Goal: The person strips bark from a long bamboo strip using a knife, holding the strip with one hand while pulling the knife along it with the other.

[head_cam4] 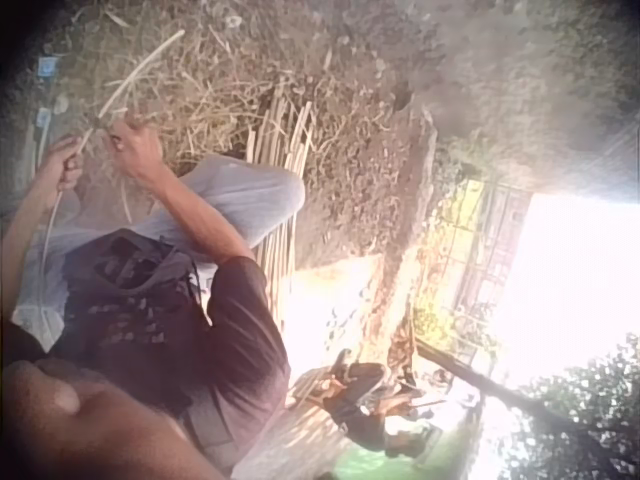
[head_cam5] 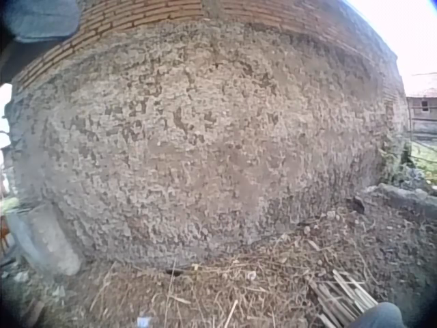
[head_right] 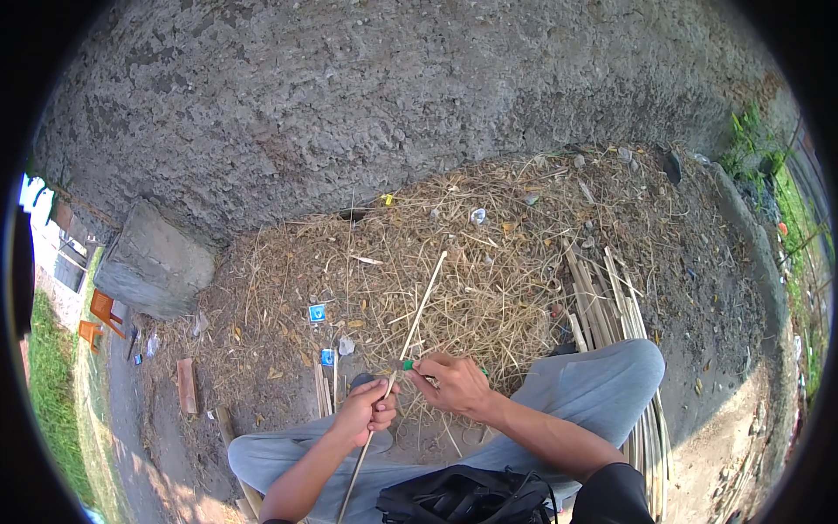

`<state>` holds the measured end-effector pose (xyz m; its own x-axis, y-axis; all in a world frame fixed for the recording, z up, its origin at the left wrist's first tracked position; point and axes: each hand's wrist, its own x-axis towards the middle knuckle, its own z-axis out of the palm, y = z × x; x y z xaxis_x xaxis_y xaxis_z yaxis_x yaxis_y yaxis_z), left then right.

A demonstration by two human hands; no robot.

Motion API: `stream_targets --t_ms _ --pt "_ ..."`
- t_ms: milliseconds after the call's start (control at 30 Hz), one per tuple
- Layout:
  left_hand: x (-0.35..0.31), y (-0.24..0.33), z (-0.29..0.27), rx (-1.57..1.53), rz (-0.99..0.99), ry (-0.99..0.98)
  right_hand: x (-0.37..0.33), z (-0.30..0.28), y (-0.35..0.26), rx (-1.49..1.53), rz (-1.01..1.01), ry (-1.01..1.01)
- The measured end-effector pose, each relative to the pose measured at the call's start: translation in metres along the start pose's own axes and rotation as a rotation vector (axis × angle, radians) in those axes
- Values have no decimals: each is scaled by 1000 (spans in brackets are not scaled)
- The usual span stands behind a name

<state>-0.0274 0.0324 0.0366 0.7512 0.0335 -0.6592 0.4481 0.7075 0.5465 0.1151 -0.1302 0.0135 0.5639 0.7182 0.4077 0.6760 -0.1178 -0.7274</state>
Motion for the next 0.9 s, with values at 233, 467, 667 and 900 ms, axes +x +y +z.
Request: stream_targets --t_ms 233,467,667,900 --pt "1 -3 5 30 22 30 -1 3 0 33 -6 6" --pt "-6 -5 14 -17 -8 -38 6 -7 8 -16 36 130" --pt "-21 -15 24 71 -103 -20 29 -39 39 -29 282 192" --pt "-22 -12 26 144 -32 34 23 -35 30 -21 155 186"
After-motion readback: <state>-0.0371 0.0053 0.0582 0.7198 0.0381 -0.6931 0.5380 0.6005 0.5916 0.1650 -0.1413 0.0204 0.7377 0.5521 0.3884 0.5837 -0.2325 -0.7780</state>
